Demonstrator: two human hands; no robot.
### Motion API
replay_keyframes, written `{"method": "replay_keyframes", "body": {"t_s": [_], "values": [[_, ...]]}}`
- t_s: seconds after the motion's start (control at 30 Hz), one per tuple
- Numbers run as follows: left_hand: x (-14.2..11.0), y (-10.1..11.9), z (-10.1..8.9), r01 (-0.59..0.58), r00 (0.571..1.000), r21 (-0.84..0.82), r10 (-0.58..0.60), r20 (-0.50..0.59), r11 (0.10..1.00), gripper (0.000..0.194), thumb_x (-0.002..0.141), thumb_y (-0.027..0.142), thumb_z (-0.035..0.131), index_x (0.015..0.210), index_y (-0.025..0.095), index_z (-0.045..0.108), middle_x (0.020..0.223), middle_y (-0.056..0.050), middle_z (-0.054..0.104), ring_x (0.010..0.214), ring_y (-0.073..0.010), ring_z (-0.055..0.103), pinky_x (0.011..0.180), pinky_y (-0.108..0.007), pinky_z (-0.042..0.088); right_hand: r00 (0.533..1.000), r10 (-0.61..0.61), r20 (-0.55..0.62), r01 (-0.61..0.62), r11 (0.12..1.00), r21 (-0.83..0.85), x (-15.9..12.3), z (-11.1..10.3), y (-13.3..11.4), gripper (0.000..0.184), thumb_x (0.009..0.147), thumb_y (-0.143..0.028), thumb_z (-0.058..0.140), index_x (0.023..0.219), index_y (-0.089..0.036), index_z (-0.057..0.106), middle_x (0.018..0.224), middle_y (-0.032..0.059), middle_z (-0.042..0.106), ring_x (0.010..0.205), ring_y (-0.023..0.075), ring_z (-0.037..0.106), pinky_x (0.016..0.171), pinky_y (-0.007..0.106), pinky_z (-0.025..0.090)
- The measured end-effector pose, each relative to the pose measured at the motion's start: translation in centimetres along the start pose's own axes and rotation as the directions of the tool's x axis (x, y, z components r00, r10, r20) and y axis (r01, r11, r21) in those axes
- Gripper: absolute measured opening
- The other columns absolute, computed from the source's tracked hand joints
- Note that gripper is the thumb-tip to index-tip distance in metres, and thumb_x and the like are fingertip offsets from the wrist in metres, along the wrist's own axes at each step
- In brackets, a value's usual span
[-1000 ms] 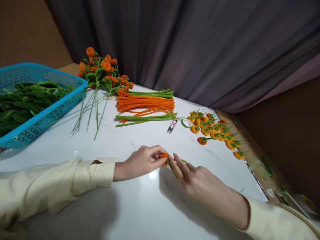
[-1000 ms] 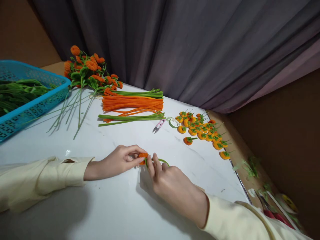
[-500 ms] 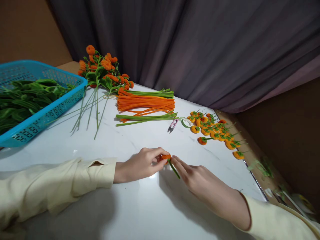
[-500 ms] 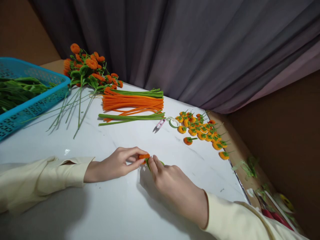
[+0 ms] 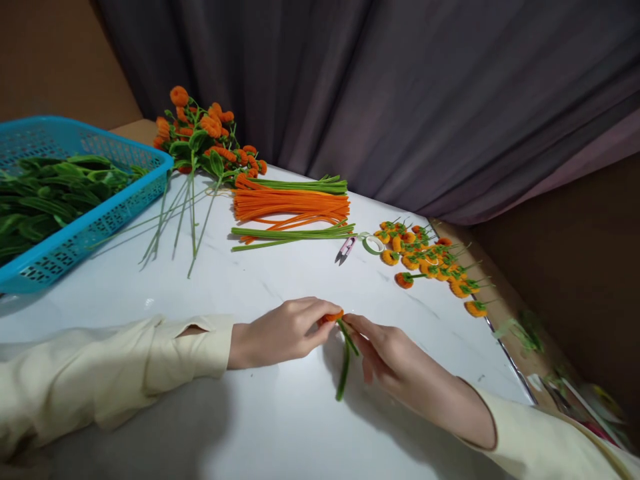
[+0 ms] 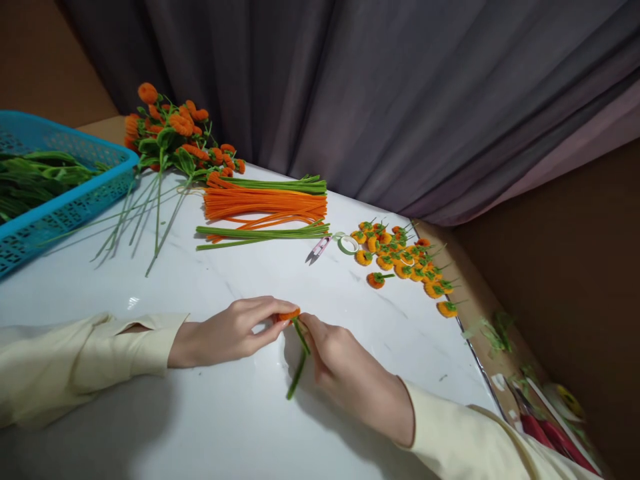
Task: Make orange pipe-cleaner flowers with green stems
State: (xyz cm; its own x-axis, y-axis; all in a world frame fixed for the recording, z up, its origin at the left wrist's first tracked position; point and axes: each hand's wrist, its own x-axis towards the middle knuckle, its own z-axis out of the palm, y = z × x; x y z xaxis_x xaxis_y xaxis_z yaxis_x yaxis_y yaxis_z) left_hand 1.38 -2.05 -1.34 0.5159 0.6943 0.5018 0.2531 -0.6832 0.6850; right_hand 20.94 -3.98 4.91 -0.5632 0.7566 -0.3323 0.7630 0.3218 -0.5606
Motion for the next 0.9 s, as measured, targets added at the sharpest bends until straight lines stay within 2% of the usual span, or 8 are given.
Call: {"method": "replay_keyframes", "body": {"t_s": [0.1,0.2,0.27,0.33,0.43,0.6,0.73,0.9], "values": [[0.0,0.0,0.0,-0.001,1.0,0.001,0.001,0.012,1.0,0.019,0.088,0.015,0.046,0.104,0.014,0.055,0.093,-0.007,0.067,0.083,-0.0147,0.064,0.076,-0.024,0.05,0.985,0.141,0.099,-0.166,0.929,0.33,0.2,-0.4,-0.4,0.028,0.088,-0.016,0.033,0.113,-0.016,0.046,0.075,0.0024,0.059,0.051,0.0115,0.061,0.034,0.016,0.042],[0.1,-0.1,0.0,0.015,1.0,-0.012,-0.015,0.026,1.0,0.019,0.088,0.015,0.046,0.104,0.015,0.055,0.093,-0.006,0.067,0.082,-0.0141,0.064,0.075,-0.024,0.05,0.968,0.181,0.175,-0.247,0.808,0.534,0.6,-0.9,-0.8,0.027,0.089,-0.034,0.041,0.106,-0.014,0.049,0.098,0.009,0.056,0.057,0.0132,0.066,0.031,0.016,0.045],[0.3,-0.1,-0.1,0.032,0.999,-0.025,-0.031,0.038,0.999,0.02,0.088,0.015,0.046,0.105,0.015,0.056,0.093,-0.006,0.067,0.081,-0.0136,0.063,0.074,-0.023,0.05,0.961,0.174,0.214,-0.272,0.728,0.629,0.9,-1.2,-0.8,0.032,0.086,-0.04,0.048,0.103,-0.013,0.049,0.098,0.0091,0.055,0.058,0.0149,0.067,0.033,0.017,0.047],[0.4,0.0,-0.2,0.036,0.997,-0.043,-0.033,0.064,0.998,0.021,0.088,0.014,0.044,0.106,0.015,0.056,0.092,-0.005,0.068,0.081,-0.0133,0.063,0.076,-0.023,0.049,0.955,0.17,0.245,-0.296,0.647,0.703,1.1,-1.4,-0.6,0.036,0.083,-0.041,0.054,0.105,-0.013,0.049,0.088,0.0062,0.055,0.058,0.0168,0.067,0.033,0.018,0.048],[0.6,0.1,-0.7,0.03,0.992,-0.07,-0.021,0.126,0.997,0.027,0.086,0.011,0.044,0.11,0.014,0.055,0.094,-0.007,0.068,0.087,-0.0145,0.063,0.081,-0.024,0.048,0.943,0.172,0.284,-0.332,0.521,0.787,1.1,-1.7,-0.3,0.04,0.079,-0.036,0.061,0.109,-0.012,0.05,0.075,0.0018,0.055,0.055,0.0175,0.066,0.031,0.017,0.046],[0.7,0.1,-1.4,0.014,0.963,-0.101,0.014,0.271,0.995,0.046,0.082,0.014,0.051,0.127,0.014,0.043,0.118,-0.012,0.059,0.107,-0.0194,0.056,0.092,-0.03,0.045,0.936,0.145,0.321,-0.352,0.379,0.856,0.7,-2.1,0.3,0.035,0.077,-0.025,0.063,0.108,-0.011,0.052,0.082,0.0067,0.064,0.052,0.0144,0.065,0.03,0.015,0.044],[0.7,0.1,-1.2,0.037,0.962,-0.095,-0.01,0.274,0.995,0.053,0.079,0.022,0.06,0.128,0.016,0.04,0.119,-0.011,0.056,0.106,-0.0193,0.056,0.091,-0.03,0.046,0.94,0.154,0.303,-0.339,0.343,0.876,0.5,-2.0,0.5,0.034,0.076,-0.023,0.063,0.107,-0.01,0.054,0.07,0.0042,0.065,0.048,0.0132,0.064,0.03,0.014,0.043],[0.5,0.1,-0.7,-0.004,0.983,-0.031,0.009,0.182,1.0,0.04,0.086,0.026,0.055,0.122,0.015,0.045,0.112,-0.011,0.06,0.102,-0.0187,0.058,0.09,-0.03,0.047,0.947,0.165,0.277,-0.318,0.35,0.881,0.5,-1.7,0.1,0.035,0.075,-0.025,0.064,0.106,-0.009,0.056,0.072,0.0043,0.066,0.049,0.0142,0.065,0.031,0.015,0.044]]}}
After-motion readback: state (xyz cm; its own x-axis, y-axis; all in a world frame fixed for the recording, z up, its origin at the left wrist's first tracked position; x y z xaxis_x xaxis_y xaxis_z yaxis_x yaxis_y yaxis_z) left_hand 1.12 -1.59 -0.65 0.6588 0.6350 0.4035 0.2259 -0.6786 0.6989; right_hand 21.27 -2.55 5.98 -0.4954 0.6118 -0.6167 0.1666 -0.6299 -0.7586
